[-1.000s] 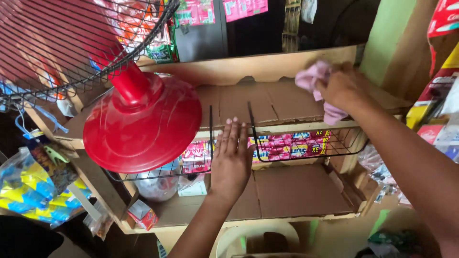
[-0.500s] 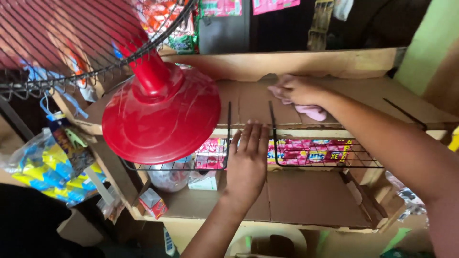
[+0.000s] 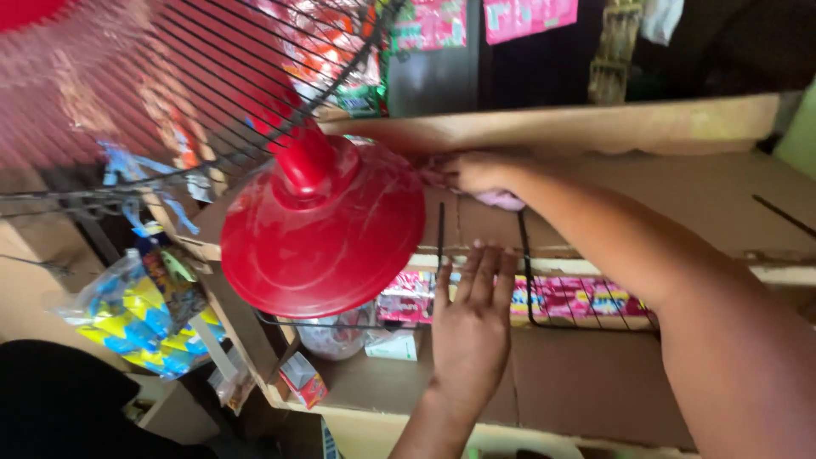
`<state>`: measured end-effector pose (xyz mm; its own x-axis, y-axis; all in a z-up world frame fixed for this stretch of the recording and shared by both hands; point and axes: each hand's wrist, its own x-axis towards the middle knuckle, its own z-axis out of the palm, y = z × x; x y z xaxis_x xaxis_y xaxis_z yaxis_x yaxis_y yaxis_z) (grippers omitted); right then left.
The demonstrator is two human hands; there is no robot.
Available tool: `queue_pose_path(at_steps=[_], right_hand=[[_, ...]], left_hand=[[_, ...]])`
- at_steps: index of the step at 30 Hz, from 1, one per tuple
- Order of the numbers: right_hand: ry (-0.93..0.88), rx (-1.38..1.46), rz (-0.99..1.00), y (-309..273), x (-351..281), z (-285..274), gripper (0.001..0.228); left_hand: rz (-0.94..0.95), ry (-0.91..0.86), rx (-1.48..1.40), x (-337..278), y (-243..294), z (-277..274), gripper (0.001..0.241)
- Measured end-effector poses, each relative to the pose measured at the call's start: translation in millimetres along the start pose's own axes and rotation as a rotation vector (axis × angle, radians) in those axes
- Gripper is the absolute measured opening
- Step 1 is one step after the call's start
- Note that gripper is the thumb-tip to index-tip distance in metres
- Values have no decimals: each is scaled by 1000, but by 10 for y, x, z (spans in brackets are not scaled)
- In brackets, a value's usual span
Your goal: Stock canned goods from a cardboard box onto a retail shelf.
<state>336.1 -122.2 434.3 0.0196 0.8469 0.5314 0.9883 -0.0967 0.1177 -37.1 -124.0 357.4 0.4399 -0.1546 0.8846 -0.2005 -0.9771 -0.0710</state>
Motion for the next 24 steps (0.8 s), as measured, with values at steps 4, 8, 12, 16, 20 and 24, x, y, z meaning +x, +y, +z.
queue_pose_path(at_steps=[4, 8, 12, 16, 20, 24], right_hand=[[-222, 28, 176, -223, -126, -377, 38], [-574, 55, 435, -1000, -319, -1021, 39], [-602, 106, 483, -1574, -717, -1344, 38], [-518, 311, 472, -1797, -1190, -1587, 40], [-571, 353, 276, -1997, -1471, -2209, 30], [-95, 325, 675, -1881, -1584, -2218, 53]], left_hand=[[-20, 19, -22, -1, 12, 12, 54], [-1, 14, -11, 16, 9, -17, 54], [-41, 29, -108, 104, 15, -94, 45], [-69, 77, -137, 191, 27, -116, 48], [-109, 197, -228, 347, 139, -162, 35], [-6, 161, -221, 405, 252, 71, 41]])
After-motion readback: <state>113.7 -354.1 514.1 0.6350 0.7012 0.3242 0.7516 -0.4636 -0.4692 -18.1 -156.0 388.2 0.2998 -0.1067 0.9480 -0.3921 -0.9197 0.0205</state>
